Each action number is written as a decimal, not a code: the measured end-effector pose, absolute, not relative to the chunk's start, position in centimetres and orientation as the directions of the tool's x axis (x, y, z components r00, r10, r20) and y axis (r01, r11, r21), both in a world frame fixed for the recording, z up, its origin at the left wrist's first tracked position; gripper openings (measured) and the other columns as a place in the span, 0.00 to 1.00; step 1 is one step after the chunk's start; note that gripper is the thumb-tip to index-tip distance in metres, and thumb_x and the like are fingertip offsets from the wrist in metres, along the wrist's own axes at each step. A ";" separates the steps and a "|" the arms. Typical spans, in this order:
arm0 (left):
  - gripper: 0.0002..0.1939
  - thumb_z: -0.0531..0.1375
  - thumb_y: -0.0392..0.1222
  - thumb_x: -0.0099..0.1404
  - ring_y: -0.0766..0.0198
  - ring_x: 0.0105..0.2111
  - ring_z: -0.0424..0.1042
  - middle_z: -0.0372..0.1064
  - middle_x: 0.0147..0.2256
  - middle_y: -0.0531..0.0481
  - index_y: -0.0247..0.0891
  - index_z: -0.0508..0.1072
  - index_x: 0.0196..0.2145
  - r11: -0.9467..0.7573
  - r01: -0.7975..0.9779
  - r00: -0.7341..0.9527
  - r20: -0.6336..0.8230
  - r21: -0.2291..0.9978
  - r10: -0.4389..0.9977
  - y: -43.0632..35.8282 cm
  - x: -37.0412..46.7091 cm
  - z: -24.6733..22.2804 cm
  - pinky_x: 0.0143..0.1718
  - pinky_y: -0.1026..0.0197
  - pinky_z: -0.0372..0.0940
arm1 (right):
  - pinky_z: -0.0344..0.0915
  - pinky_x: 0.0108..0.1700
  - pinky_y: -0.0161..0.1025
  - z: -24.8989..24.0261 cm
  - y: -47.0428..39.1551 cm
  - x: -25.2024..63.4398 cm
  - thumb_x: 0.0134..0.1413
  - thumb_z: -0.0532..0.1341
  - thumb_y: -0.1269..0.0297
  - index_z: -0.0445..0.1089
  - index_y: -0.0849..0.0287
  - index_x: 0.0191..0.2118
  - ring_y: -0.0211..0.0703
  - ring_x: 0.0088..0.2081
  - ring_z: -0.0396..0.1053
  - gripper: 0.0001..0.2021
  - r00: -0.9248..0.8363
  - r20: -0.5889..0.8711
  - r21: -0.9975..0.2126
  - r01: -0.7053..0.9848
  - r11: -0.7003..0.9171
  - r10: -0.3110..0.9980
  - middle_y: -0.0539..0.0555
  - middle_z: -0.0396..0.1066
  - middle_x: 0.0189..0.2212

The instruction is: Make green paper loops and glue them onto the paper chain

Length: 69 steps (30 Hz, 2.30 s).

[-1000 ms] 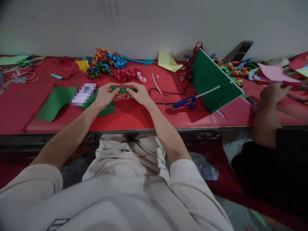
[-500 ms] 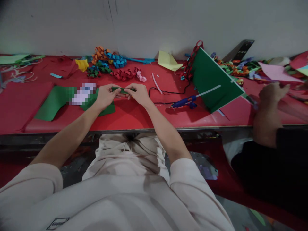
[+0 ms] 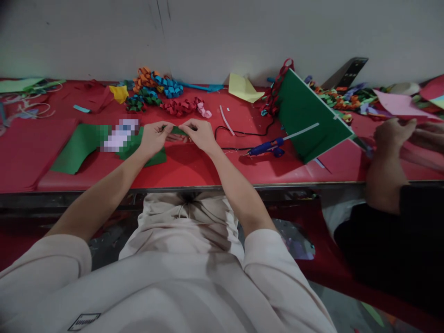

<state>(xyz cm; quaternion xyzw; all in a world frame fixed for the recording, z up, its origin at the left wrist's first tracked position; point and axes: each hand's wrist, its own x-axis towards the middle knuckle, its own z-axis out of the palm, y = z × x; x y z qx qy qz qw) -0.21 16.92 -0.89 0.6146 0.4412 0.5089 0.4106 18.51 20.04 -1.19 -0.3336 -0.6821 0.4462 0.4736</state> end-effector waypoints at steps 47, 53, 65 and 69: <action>0.14 0.62 0.57 0.67 0.55 0.31 0.81 0.81 0.31 0.52 0.46 0.79 0.38 -0.301 0.477 0.126 0.274 0.826 0.953 2.5 -0.7 0.6 0.31 0.59 0.74 | 0.74 0.32 0.40 -0.9 4.6 19.7 0.56 0.68 0.51 0.77 0.52 0.35 0.45 0.28 0.78 0.10 -0.310 0.221 -0.963 0.079 0.257 0.925 0.50 0.79 0.28; 0.16 0.61 0.59 0.67 0.57 0.27 0.81 0.79 0.29 0.52 0.45 0.77 0.39 -0.168 0.291 0.141 0.132 0.942 0.981 2.3 -0.7 -1.3 0.30 0.58 0.76 | 0.71 0.27 0.40 -2.4 4.1 19.2 0.58 0.64 0.51 0.78 0.48 0.39 0.43 0.23 0.76 0.10 -0.308 0.102 -0.992 0.036 0.119 0.946 0.48 0.77 0.25; 0.23 0.59 0.61 0.68 0.64 0.19 0.72 0.72 0.23 0.53 0.39 0.72 0.47 -0.181 0.238 0.196 0.135 0.954 0.971 4.4 -0.7 -1.2 0.21 0.64 0.65 | 0.71 0.37 0.40 -2.3 5.4 21.0 0.56 0.68 0.52 0.76 0.54 0.51 0.44 0.31 0.75 0.19 -0.271 0.268 -0.916 0.225 0.331 0.925 0.50 0.78 0.29; 0.25 0.65 0.58 0.63 0.63 0.24 0.74 0.73 0.24 0.52 0.36 0.74 0.49 -0.208 0.252 0.211 0.156 0.945 0.965 4.3 -1.2 -1.4 0.28 0.63 0.68 | 0.70 0.38 0.37 -2.1 5.8 21.2 0.56 0.66 0.52 0.76 0.58 0.49 0.40 0.31 0.75 0.19 -0.260 0.251 -0.934 0.188 0.303 0.933 0.51 0.78 0.31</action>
